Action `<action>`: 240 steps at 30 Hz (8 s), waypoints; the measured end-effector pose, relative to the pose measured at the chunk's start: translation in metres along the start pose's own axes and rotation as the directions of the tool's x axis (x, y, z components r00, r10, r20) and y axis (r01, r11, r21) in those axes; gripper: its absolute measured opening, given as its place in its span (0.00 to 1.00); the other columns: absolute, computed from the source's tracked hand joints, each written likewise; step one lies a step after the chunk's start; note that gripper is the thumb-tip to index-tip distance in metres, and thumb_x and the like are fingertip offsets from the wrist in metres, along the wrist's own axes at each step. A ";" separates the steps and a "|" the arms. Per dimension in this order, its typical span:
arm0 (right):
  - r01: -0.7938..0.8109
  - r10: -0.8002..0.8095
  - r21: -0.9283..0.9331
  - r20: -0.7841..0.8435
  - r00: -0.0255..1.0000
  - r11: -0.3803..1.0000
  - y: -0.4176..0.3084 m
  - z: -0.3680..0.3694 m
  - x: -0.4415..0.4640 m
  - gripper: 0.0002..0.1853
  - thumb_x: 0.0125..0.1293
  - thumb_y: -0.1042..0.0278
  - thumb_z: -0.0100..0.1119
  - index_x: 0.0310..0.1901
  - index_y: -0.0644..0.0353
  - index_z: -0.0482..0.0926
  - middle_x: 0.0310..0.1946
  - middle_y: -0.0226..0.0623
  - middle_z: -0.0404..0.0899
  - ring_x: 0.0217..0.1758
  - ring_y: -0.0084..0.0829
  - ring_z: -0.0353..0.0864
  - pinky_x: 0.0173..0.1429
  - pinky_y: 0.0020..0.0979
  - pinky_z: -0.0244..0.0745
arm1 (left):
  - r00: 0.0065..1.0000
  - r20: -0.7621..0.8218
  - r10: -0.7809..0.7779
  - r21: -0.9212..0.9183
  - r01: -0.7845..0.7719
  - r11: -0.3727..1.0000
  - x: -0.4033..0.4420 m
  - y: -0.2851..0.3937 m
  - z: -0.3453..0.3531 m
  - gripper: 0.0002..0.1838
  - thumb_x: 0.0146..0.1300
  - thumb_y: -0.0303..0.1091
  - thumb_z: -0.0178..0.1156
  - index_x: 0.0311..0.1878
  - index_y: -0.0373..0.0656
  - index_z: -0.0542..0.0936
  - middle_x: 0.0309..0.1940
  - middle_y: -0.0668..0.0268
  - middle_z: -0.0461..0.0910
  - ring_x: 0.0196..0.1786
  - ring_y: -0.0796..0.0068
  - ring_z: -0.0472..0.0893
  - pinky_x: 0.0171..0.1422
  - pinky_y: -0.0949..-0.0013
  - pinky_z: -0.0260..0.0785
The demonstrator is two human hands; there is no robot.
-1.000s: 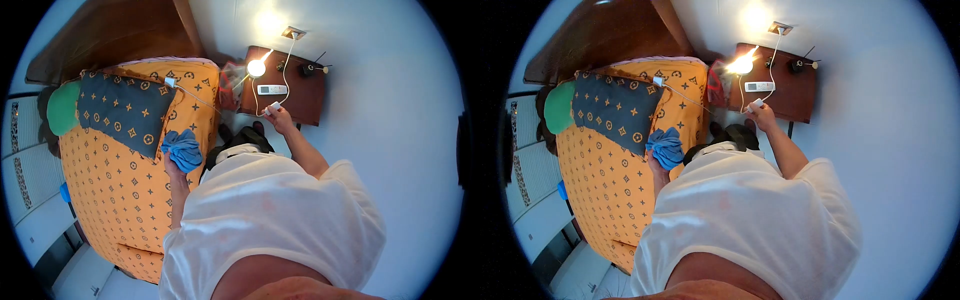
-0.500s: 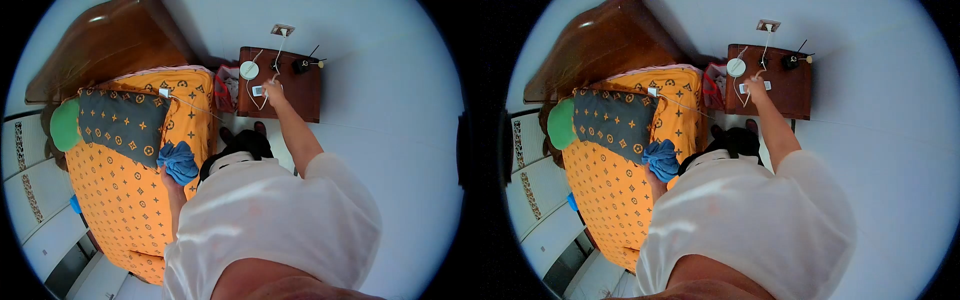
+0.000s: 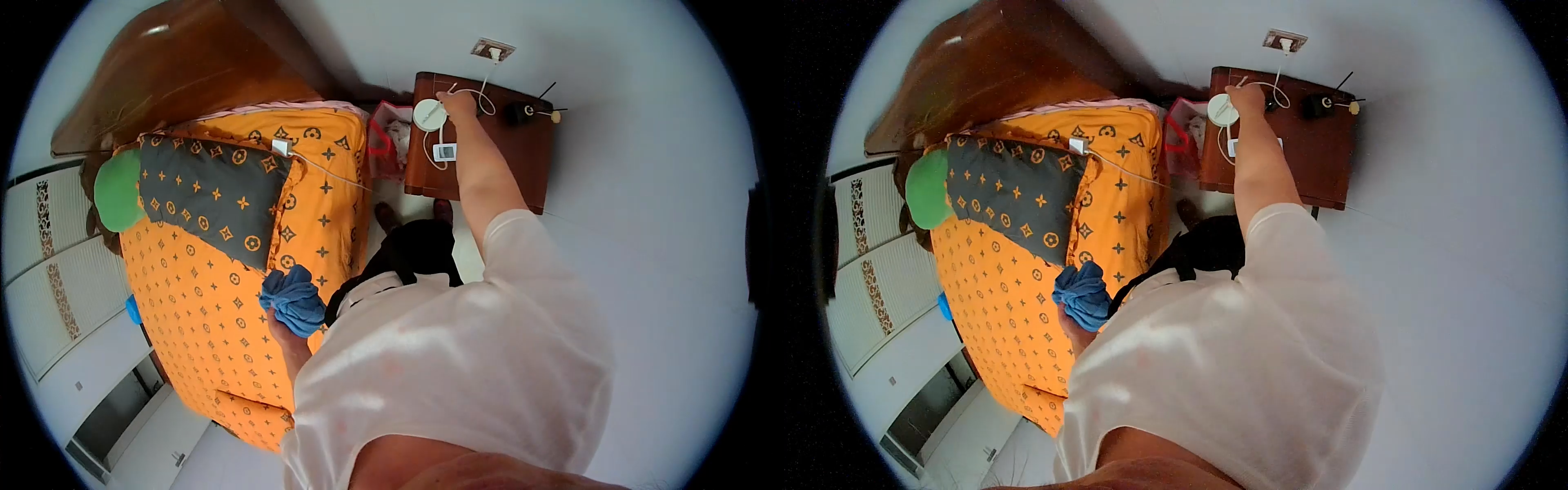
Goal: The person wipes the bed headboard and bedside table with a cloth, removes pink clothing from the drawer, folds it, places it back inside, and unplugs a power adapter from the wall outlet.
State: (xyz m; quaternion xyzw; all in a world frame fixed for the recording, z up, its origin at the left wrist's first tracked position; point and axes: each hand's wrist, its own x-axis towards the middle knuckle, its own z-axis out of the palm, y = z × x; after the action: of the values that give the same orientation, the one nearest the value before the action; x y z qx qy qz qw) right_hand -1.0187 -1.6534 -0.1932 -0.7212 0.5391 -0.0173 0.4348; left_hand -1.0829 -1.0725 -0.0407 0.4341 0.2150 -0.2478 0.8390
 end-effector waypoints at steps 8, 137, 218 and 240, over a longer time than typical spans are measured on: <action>0.137 -0.138 0.031 0.039 0.990 0.990 -0.016 -0.050 -0.034 0.17 0.48 0.58 0.60 0.27 0.67 0.78 0.22 0.41 0.77 0.24 0.33 0.76 0.28 0.35 0.71 | 0.995 0.089 -0.050 -0.024 0.052 0.998 0.010 -0.019 0.018 0.27 0.62 0.42 0.41 0.61 0.36 0.61 0.57 0.53 0.68 0.59 0.57 0.68 0.65 0.57 0.58; 0.266 -0.214 0.030 0.683 0.699 0.963 -0.095 0.262 -0.161 0.24 0.62 0.57 0.55 0.55 0.64 0.69 0.49 0.44 0.74 0.52 0.37 0.73 0.52 0.34 0.69 | 0.780 -0.626 -0.010 -0.448 -0.349 0.823 -0.190 -0.086 -0.064 0.32 0.53 0.48 0.52 0.59 0.39 0.64 0.49 0.57 0.73 0.48 0.58 0.75 0.53 0.57 0.69; -0.030 0.006 0.311 0.077 0.997 0.950 -0.010 -0.115 0.030 0.22 0.63 0.58 0.46 0.46 0.74 0.66 0.31 0.46 0.78 0.24 0.31 0.81 0.28 0.29 0.78 | 0.970 -0.203 -0.130 0.028 0.139 0.990 -0.040 -0.055 0.086 0.27 0.55 0.56 0.50 0.48 0.42 0.73 0.41 0.61 0.77 0.41 0.63 0.76 0.48 0.61 0.67; 0.081 -0.081 0.025 0.001 0.997 0.996 0.001 -0.102 0.043 0.28 0.63 0.51 0.45 0.51 0.72 0.63 0.42 0.61 0.75 0.46 0.54 0.75 0.51 0.46 0.70 | 0.955 -0.282 -0.095 0.044 0.112 0.993 -0.026 -0.049 0.095 0.29 0.55 0.53 0.49 0.52 0.40 0.71 0.44 0.59 0.76 0.42 0.62 0.77 0.48 0.62 0.69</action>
State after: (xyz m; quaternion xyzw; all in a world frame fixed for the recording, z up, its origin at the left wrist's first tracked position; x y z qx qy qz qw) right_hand -1.0515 -1.7491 -0.1491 -0.7368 0.5087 -0.0407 0.4435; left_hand -1.1194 -1.1703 -0.0056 0.4776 0.3465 -0.2339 0.7727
